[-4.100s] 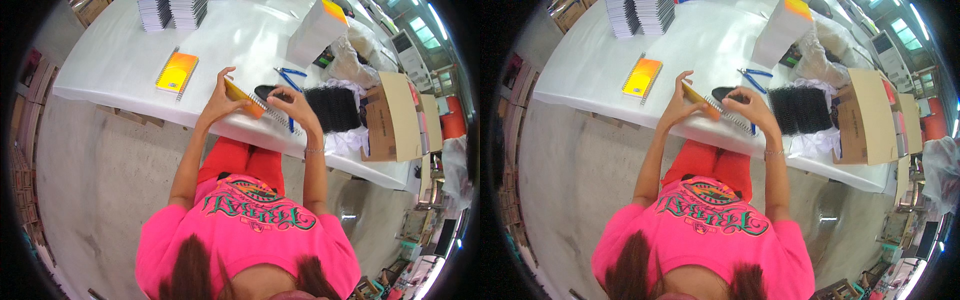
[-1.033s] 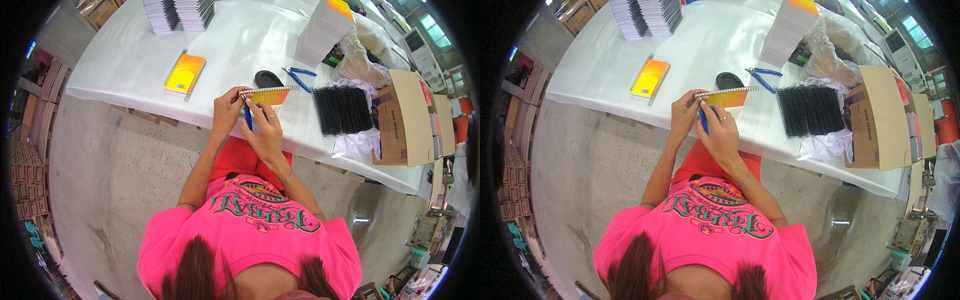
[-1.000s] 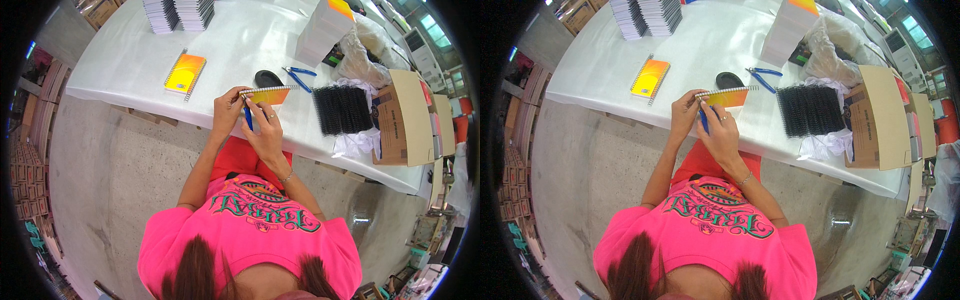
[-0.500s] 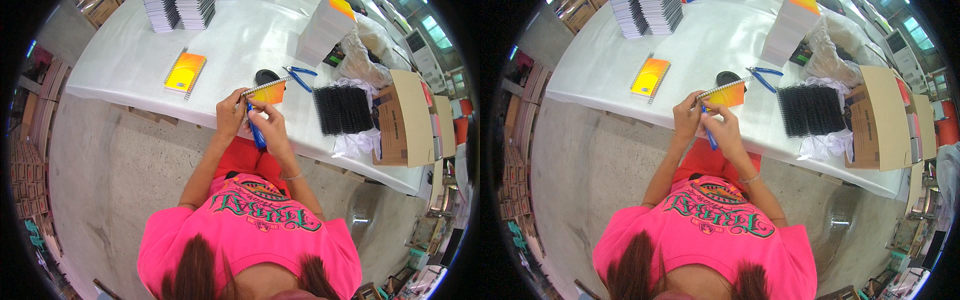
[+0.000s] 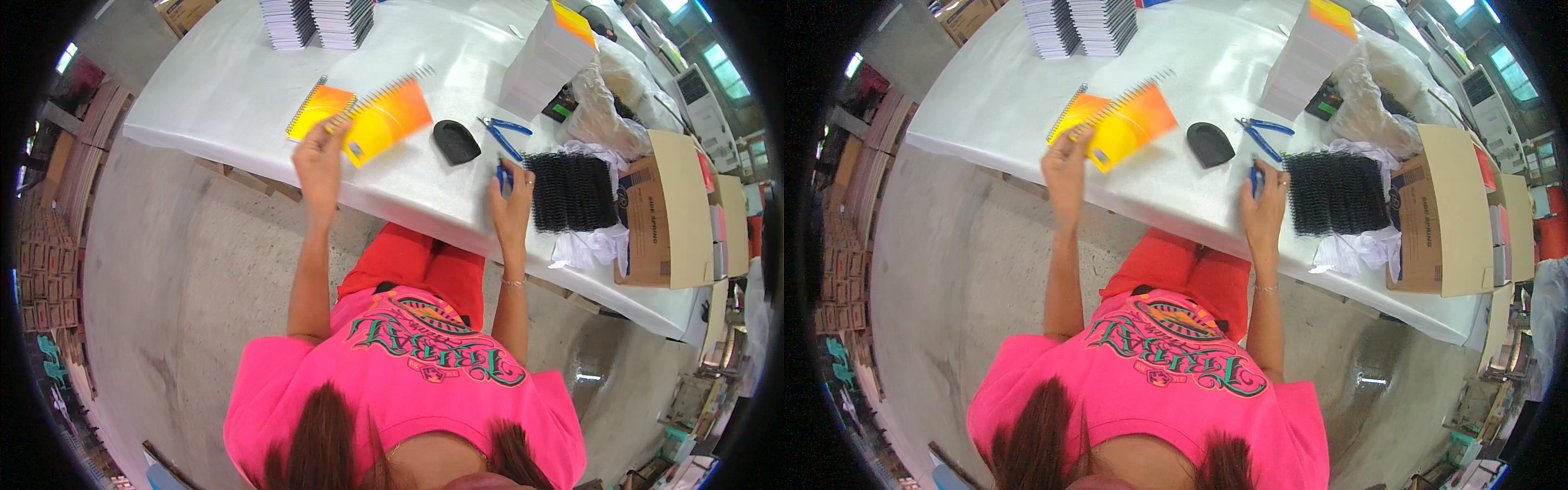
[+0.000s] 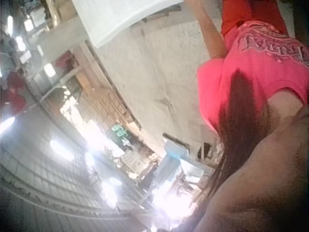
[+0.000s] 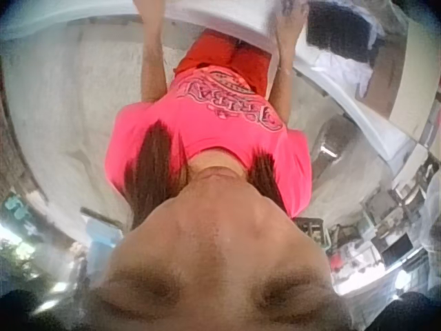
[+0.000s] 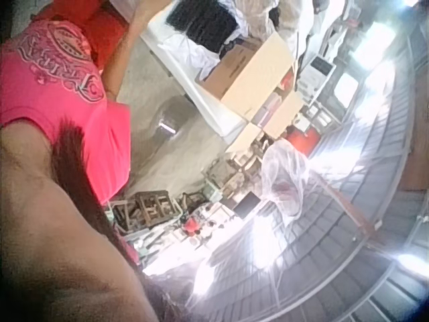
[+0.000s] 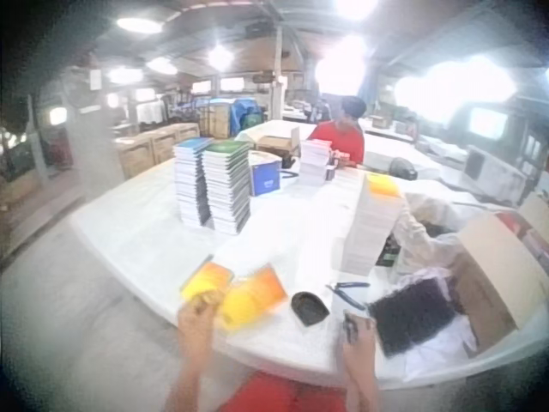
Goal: The person assembles spiral-bound notebooks by inserting black plastic coils into the spine of yellow-covered notebooks. They use pliers to secure the coils and a small black tool to press them into place. Completed notebooks are stacked on the table.
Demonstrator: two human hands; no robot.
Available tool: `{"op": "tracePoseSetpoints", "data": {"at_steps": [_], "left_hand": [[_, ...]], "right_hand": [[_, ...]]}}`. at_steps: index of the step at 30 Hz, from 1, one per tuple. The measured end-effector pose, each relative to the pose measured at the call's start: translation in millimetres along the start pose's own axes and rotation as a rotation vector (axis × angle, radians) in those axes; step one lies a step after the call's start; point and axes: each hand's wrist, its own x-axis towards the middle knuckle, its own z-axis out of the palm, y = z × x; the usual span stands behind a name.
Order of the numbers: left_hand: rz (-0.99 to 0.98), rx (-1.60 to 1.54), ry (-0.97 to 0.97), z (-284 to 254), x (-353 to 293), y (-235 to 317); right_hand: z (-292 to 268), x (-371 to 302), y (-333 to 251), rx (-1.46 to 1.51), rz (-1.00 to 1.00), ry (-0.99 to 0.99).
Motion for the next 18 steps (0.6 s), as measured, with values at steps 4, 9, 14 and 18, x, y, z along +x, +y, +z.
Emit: {"op": "tracePoseSetpoints", "data": {"at_steps": [4,9,14,18], "left_hand": [[-0.071,-0.13,0.079,-29,49,9],[-0.111,-0.151,-0.028,-55,98,-13],[0.153,0.165,-0.155,-54,157,-24],[0.2,0.382,-0.515,-40,188,-28]], "right_hand": [[15,-2,30,-0.235,-0.04,0.114],[16,-3,28,-0.245,-0.056,0.091],[16,-5,29,-0.244,-0.066,0.096],[16,-5,30,-0.233,-0.071,0.092]]}}
